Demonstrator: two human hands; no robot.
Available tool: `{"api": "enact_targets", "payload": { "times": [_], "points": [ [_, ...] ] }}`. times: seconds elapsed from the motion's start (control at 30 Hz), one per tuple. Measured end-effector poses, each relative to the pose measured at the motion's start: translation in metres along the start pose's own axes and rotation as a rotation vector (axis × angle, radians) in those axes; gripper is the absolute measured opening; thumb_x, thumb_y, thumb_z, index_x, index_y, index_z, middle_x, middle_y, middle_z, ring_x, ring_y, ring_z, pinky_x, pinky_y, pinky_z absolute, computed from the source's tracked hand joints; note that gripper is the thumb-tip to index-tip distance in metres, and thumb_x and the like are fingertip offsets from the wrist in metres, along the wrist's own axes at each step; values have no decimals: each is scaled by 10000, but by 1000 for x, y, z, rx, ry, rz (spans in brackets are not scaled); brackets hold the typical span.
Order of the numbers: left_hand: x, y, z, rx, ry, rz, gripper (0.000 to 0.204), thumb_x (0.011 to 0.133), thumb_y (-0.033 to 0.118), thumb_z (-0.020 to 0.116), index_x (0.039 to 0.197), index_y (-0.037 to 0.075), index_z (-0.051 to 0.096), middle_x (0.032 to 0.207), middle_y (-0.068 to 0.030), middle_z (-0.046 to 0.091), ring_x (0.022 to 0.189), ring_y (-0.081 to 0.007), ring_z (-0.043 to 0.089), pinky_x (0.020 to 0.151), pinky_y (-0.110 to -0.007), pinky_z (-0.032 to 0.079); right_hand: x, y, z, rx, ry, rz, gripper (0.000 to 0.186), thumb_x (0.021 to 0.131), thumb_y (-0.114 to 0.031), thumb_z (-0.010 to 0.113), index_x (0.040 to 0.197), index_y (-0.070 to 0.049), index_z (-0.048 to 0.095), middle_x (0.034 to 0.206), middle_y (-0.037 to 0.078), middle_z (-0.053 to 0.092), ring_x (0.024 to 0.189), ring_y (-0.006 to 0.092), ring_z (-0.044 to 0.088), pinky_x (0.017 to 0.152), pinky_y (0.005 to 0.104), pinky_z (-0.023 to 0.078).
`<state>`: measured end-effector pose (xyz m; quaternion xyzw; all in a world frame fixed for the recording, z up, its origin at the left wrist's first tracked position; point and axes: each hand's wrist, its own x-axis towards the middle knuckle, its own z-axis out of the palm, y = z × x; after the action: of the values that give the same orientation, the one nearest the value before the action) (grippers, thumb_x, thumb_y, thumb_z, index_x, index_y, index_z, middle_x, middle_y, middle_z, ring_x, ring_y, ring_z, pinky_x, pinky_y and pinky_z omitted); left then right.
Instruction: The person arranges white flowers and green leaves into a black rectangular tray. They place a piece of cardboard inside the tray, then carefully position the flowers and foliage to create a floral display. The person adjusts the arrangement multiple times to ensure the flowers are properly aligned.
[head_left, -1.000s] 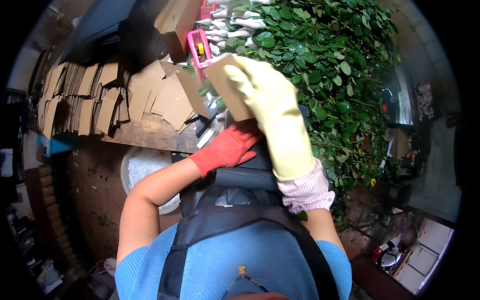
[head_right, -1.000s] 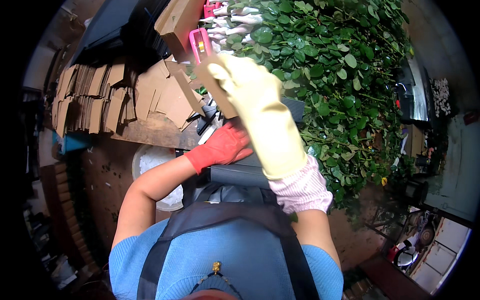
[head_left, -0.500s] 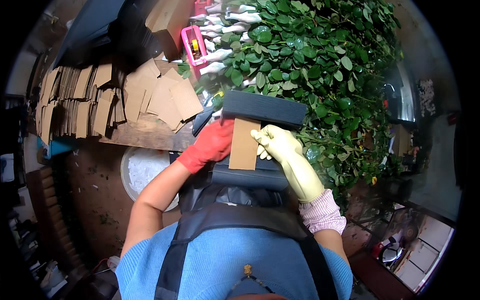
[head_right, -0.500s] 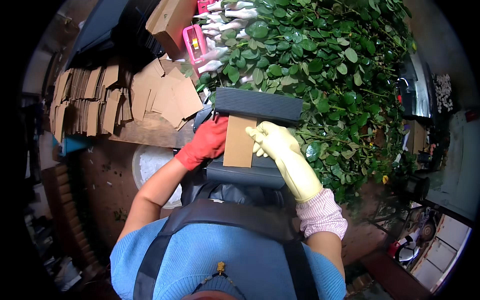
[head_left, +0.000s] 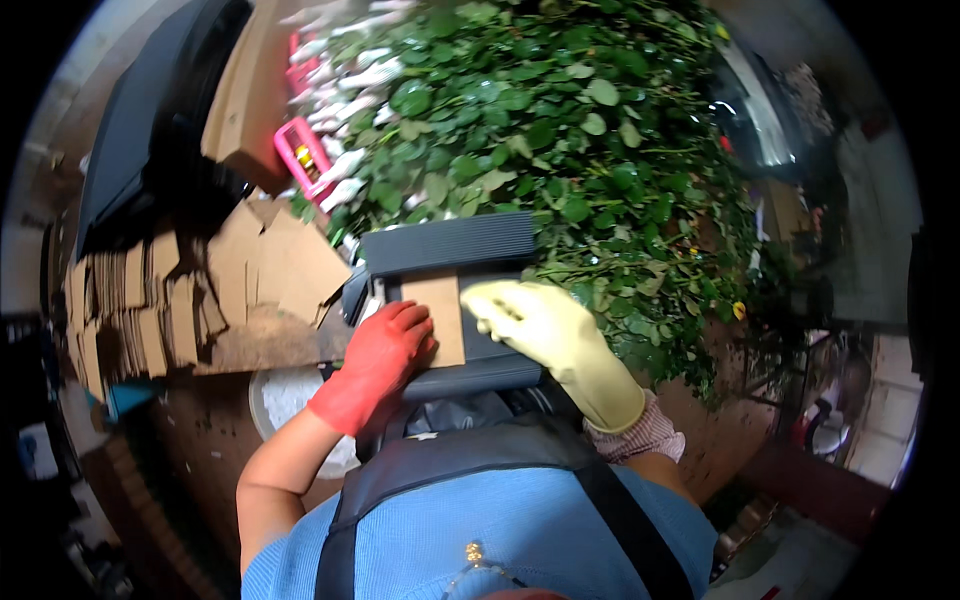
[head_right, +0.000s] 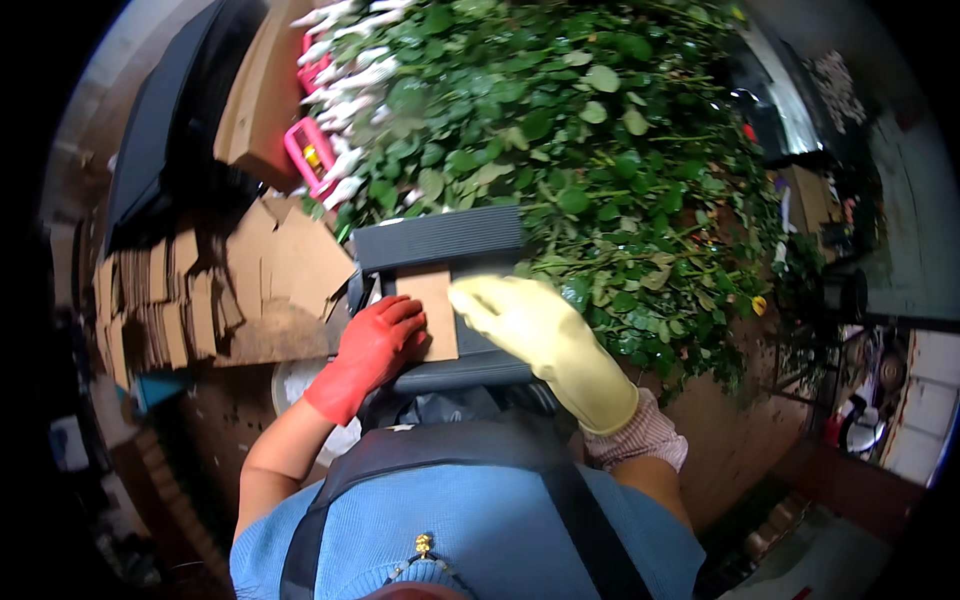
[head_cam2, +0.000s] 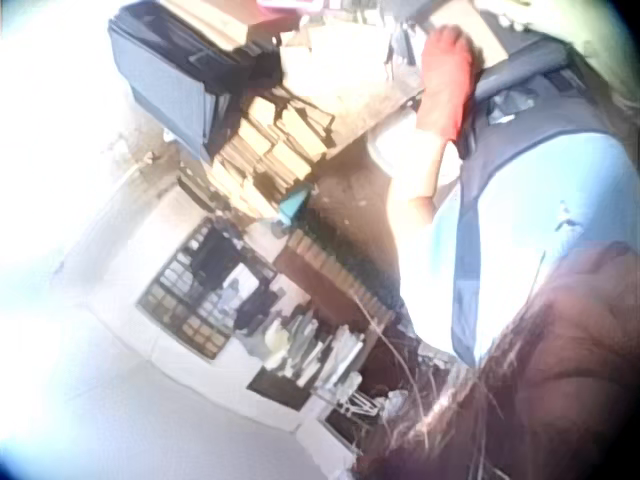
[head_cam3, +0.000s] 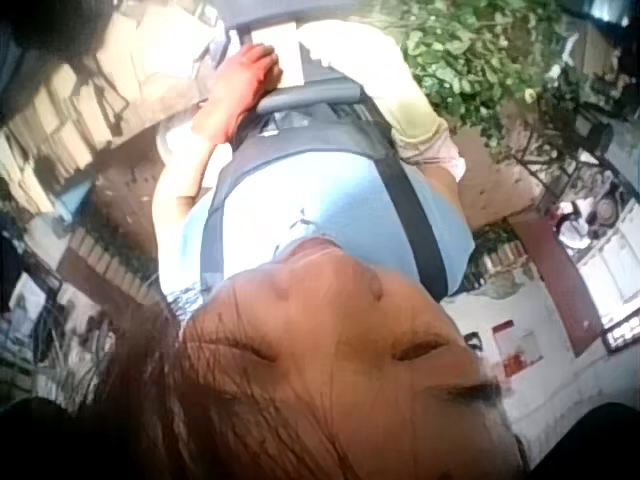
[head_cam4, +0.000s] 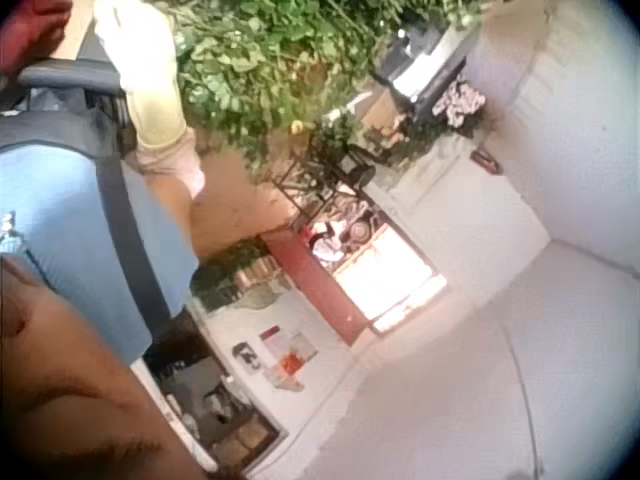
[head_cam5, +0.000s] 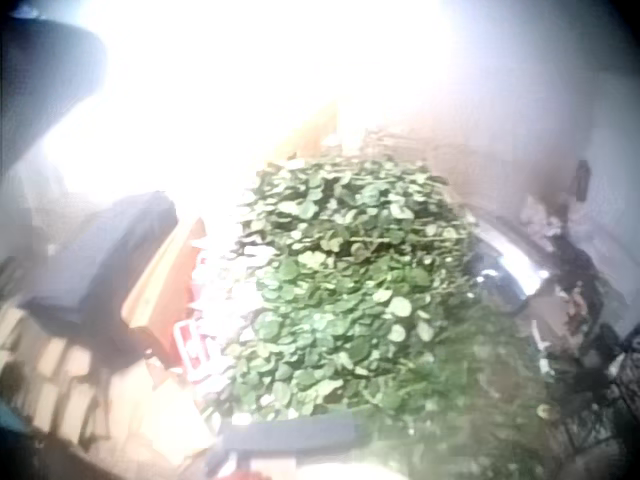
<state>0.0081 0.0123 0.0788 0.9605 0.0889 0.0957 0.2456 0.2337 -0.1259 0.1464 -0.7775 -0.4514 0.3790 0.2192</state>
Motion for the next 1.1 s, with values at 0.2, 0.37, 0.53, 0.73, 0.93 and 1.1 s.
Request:
{"api": "enact_targets", "payload": {
  "times": [0.2,0.37,0.53,0.73,0.93,1.1],
  "points": [
    [3,6,-3,20,24,-7,247,836,151,807,1060,50,775,1189,-118,746,1130,-354,706,918,-422,612,63,70,-63,-808,415,10,492,1066,-229,551,1553,-164,515,1632,99,498,1439,272,535,1165,373,452],
    [-3,-4,10,96,34,17,288,849,108,781,1135,90,748,1268,-82,725,1331,-383,604,1184,-582,416,114,118,-67,-1008,105,137,388,988,-183,625,1349,-284,726,1709,49,402,1566,260,373,1314,414,224],
    [-10,-4,9,50,15,-32,262,870,145,776,1125,86,748,1304,-93,705,1352,-381,586,1173,-582,424,39,52,-133,-547,884,-643,364,921,-20,628,1267,-65,731,1369,169,697,1222,321,663,1086,423,527],
    [-51,-48,19,-603,-172,-275,747,865,465,784,1482,107,565,1443,-133,632,1396,-342,557,1239,-556,314,-55,20,-103,-672,599,-829,426,796,-80,687,1219,-48,718,931,41,750,657,247,619,560,391,515],
    [-12,-6,-10,-542,-23,-284,1078,693,265,957,1611,79,421,1509,-161,604,1409,-350,567,1297,-592,176,-84,81,-63,-840,-176,145,355,1062,-315,516,1034,-86,785,1024,156,780,960,352,746,839,430,583],
    [-11,-14,-17,-305,-123,-127,948,747,341,920,1560,109,493,1470,-195,601,1458,-415,479,1260,-623,235,-99,99,-39,97,268,300,345,946,-265,718,744,13,691,665,177,565,619,272,480,622,436,416]
  ]
}}
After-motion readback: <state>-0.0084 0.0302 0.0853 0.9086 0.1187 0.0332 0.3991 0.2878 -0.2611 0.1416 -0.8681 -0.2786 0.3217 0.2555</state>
